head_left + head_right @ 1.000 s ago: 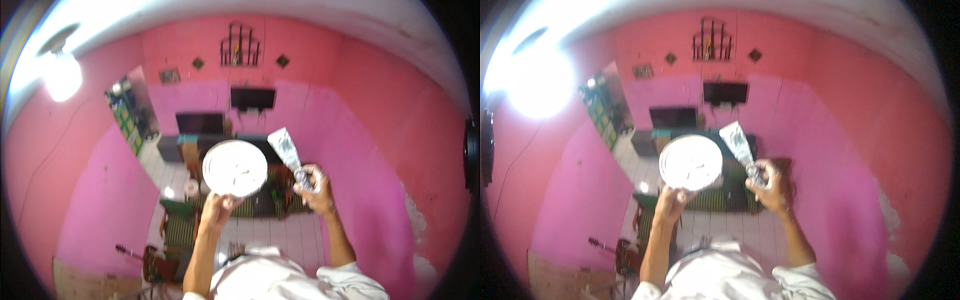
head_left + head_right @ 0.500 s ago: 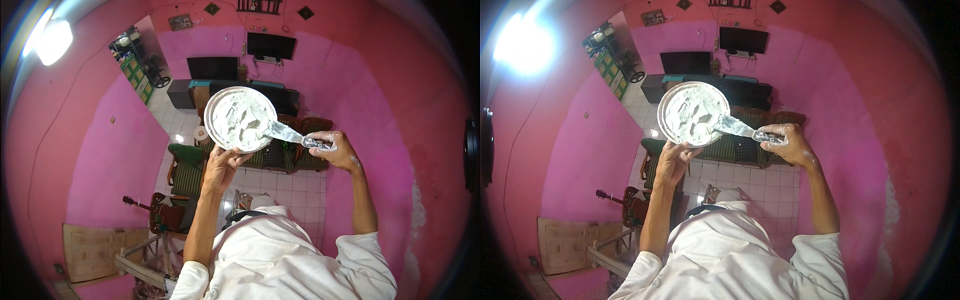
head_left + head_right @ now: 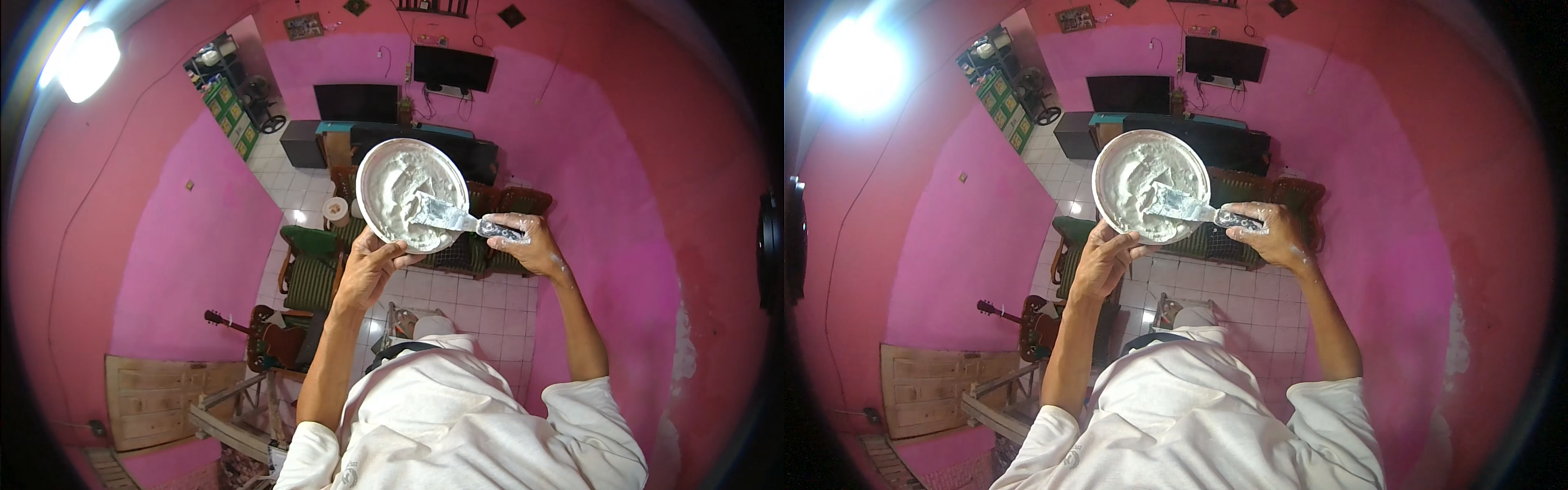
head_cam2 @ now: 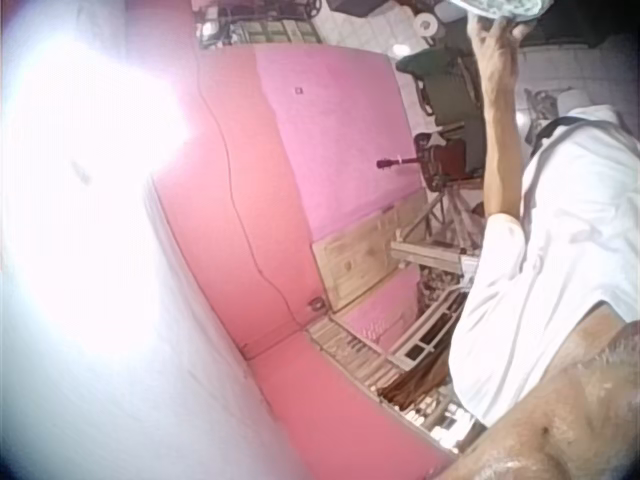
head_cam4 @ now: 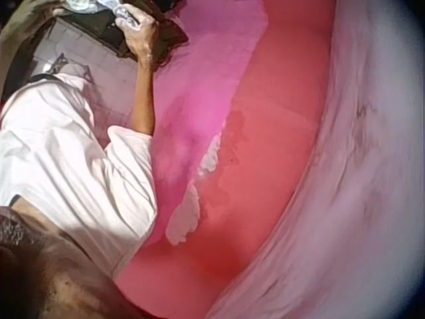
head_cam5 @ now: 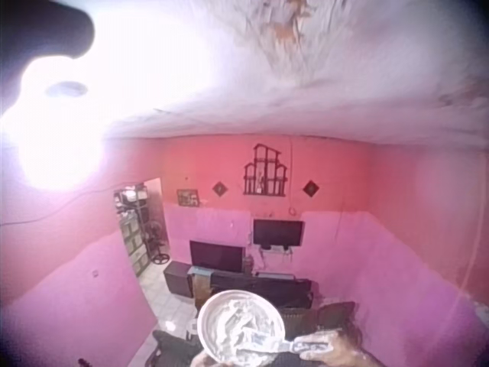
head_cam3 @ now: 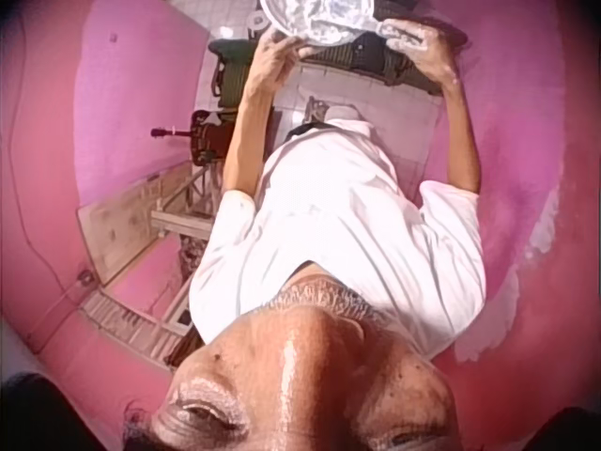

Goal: The person patches a damaged section of a ceiling using a putty knife and a plate acting as a hawk to hold joint compound. They scoop compound from the plate and spread it over a hole in the ceiling panels with the putty knife.

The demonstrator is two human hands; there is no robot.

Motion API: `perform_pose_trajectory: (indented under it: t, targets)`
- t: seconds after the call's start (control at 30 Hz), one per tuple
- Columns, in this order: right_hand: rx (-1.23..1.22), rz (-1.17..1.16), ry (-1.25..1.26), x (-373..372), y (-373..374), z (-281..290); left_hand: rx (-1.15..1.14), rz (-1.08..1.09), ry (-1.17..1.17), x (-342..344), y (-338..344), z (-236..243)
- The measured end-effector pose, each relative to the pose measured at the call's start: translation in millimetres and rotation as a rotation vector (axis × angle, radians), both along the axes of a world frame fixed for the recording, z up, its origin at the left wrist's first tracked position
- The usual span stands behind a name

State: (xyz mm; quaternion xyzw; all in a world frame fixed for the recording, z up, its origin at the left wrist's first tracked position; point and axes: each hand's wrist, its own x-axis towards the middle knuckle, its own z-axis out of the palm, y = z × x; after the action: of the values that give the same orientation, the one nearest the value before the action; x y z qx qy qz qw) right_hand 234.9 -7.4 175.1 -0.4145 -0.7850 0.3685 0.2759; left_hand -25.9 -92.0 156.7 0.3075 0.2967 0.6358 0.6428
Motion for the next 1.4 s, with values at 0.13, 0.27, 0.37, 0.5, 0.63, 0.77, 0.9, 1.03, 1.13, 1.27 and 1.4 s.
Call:
perform_pose_trajectory:
  t: [0.13, 0.27, 0.37, 0.5, 0.63, 0.77, 0.9, 1.03, 1.13, 1.27, 1.4]
  targets:
    - [0.004, -0.024, 0.064, -8, -8, -1, -0.04, -0.043, 0.061, -5, 4, 6]
    - [-0.061, -0.047, 0.169, -17, -15, -3, -0.041, -0.061, 0.016, -6, 4, 13]
    - [-0.091, -0.052, 0.259, -16, -12, -20, -0.021, -0.036, -0.037, -9, 11, -6]
    - [-0.067, -0.065, 0.298, -12, -17, -40, -0.009, -0.055, -0.133, -13, 17, -36]
    - [0.143, -0.069, 0.278, -10, -23, -48, 0.078, -0.167, -0.164, -23, 27, -43]
    - [0.403, -0.124, 0.23, -19, -54, -37, 0.19, -0.19, -0.088, -31, 29, -43]
    - [0.648, -0.222, 0.207, -21, -79, -30, 0.357, -0.32, -0.149, -31, 31, -37]
    - [0.773, -0.249, 0.24, -15, -122, -4, 0.432, -0.348, -0.079, -26, -1, 2]
    - [0.923, -0.269, 0.171, -10, -165, 25, 0.574, -0.356, -0.053, -15, -39, 35]
    - [1.145, -0.292, 0.082, -20, -200, 89, 0.63, -0.449, -0.081, -30, -63, 99]
    - [1.226, -0.299, 0.055, -28, -208, 154, 0.629, -0.619, -0.236, -34, -58, 166]
